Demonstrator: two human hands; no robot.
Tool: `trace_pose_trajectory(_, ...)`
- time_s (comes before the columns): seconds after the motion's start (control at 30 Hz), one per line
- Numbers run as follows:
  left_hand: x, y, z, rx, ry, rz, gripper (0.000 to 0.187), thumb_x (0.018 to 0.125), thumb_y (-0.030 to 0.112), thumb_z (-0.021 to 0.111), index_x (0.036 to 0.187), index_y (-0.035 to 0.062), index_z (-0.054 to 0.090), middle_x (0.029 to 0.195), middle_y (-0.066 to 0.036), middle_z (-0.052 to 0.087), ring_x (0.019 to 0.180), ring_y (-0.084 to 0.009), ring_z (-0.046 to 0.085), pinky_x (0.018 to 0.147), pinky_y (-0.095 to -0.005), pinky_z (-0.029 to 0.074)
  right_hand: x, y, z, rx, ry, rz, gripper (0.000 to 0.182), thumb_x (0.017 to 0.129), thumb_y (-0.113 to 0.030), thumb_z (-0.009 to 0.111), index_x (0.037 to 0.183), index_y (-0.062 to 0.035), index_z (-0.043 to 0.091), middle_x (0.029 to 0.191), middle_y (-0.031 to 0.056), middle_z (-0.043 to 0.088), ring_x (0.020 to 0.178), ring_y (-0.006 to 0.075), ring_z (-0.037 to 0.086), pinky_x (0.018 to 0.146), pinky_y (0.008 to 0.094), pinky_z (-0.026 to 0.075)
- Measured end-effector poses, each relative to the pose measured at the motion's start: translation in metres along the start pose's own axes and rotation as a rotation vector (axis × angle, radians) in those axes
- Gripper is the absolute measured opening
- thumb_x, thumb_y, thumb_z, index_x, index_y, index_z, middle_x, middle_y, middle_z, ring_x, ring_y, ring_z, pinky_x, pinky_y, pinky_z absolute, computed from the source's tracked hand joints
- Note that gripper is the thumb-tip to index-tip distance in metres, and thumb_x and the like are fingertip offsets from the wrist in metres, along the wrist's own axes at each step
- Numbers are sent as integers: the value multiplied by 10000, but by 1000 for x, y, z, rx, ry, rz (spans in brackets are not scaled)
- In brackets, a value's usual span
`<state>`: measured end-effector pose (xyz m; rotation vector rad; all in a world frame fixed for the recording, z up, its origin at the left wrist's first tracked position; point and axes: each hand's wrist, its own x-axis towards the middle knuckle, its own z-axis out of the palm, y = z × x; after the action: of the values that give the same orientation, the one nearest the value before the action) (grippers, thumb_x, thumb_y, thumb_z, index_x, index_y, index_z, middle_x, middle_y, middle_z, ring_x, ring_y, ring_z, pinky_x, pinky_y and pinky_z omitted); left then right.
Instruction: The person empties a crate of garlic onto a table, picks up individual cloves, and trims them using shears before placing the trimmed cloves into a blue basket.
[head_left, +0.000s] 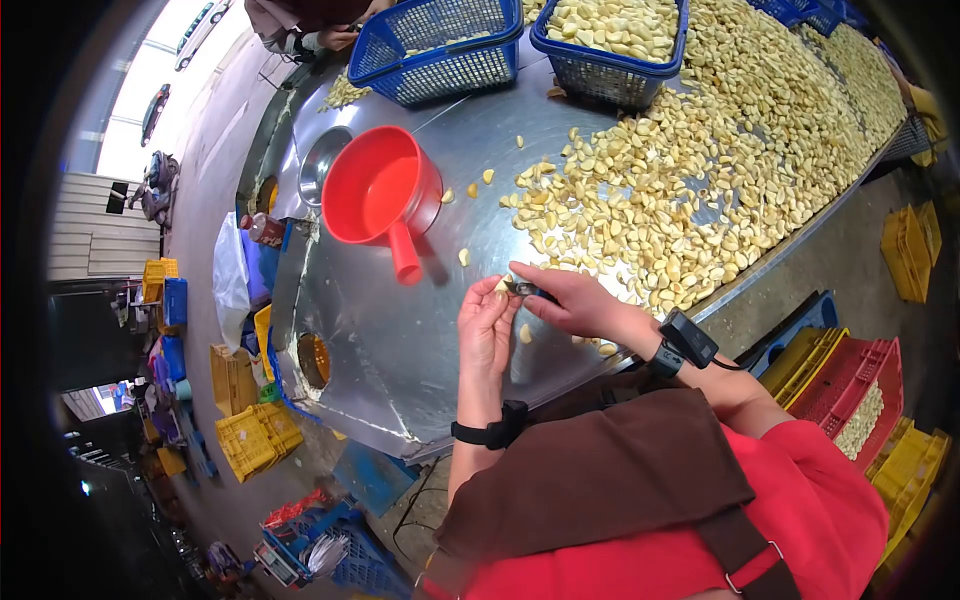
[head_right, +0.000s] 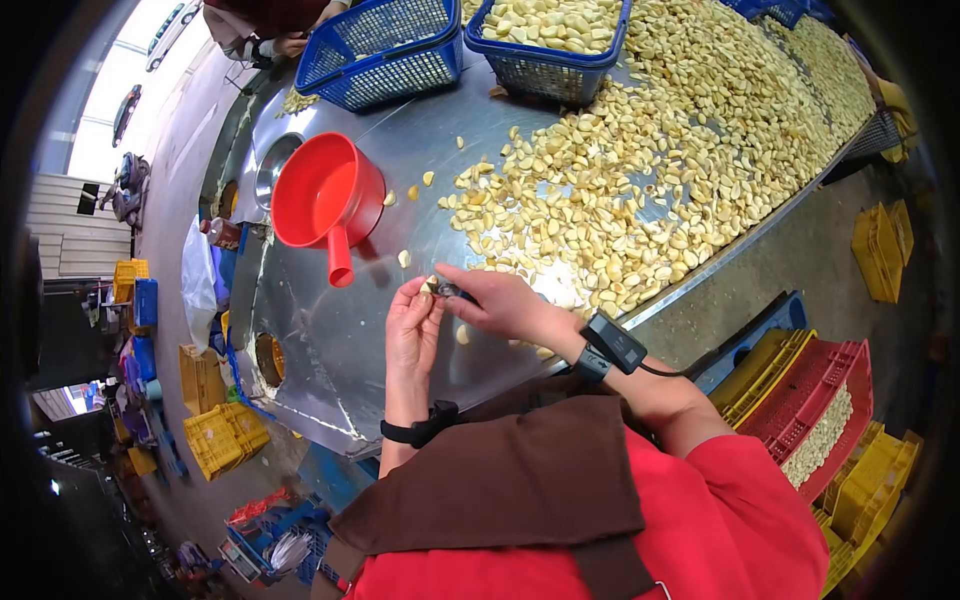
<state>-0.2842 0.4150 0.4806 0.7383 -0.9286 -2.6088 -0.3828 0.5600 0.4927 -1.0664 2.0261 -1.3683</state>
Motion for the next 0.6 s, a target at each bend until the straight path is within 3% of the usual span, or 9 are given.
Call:
trace_pose_trajectory(0.1, 1, -3, -4, -37, -15, -18, 145, 901, -7, 523, 1045, -10, 538, 1034, -143, 604, 909, -196, 630, 806, -281, 552, 1, -2, 6, -36, -3, -9, 470, 892, -281, 567, 1317, -116, 453, 953, 135, 637, 857, 321, 623, 713, 374, 492)
trace_pose_trajectory(0.17, 1, -5, -4, -61, -20, -26, 145, 901, -7, 522, 1045, -10, 538, 1024, -143, 607, 913, -200, 629, 812, -290, 552, 1, -2, 8, -50, 68, -72, 469, 883, -195, 595, 1327, -117, 469, 928, 147, 637, 802, 293, 626, 693, 347, 491)
trace_pose_trajectory(0.4, 2, -16, -4, -119, 14, -5, 139, 897, -18, 516, 1029, 9, 551, 1006, -131, 619, 931, -218, 628, 822, -321, 549, 1, 4, 12, -96, 68, -57, 474, 880, -165, 585, 1336, -129, 462, 931, 144, 643, 801, 282, 632, 694, 350, 494)
trace_pose_trajectory(0.47, 4, -19, -13, -83, -16, 28, 158, 882, -32, 523, 1028, 20, 553, 1026, -125, 614, 942, -219, 625, 815, -318, 550, 5, 23, 17, -38, 140, -46, 479, 894, -163, 562, 1357, -136, 444, 895, 91, 654, 753, 201, 630, 679, 316, 493)
trace_pose_trajectory(0.5, 5, -17, -13, -49, -47, 64, 180, 866, -45, 530, 1028, 30, 555, 1046, -120, 608, 953, -219, 622, 809, -315, 551, 10, 29, 9, 207, 16, 292, 462, 920, -181, 525, 1372, -137, 437, 792, 24, 618, 657, 103, 567, 608, 256, 472)
trace_pose_trajectory(0.57, -3, -1, -10, -79, -64, 2, 198, 840, -64, 528, 1008, 37, 556, 1034, -111, 609, 948, -221, 621, 789, -316, 555, 17, 50, -7, 704, 26, 551, 457, 946, -194, 477, 1394, -138, 407, 709, -22, 541, 589, 46, 484, 536, 202, 428)
trace_pose_trajectory(0.6, -6, 9, -11, -108, -80, -59, 217, 815, -83, 526, 988, 43, 556, 1023, -103, 609, 943, -223, 620, 768, -318, 558, 15, 47, -17, 687, 21, 555, 463, 952, -188, 462, 1406, -138, 386, 695, -26, 526, 577, 41, 469, 518, 190, 411)
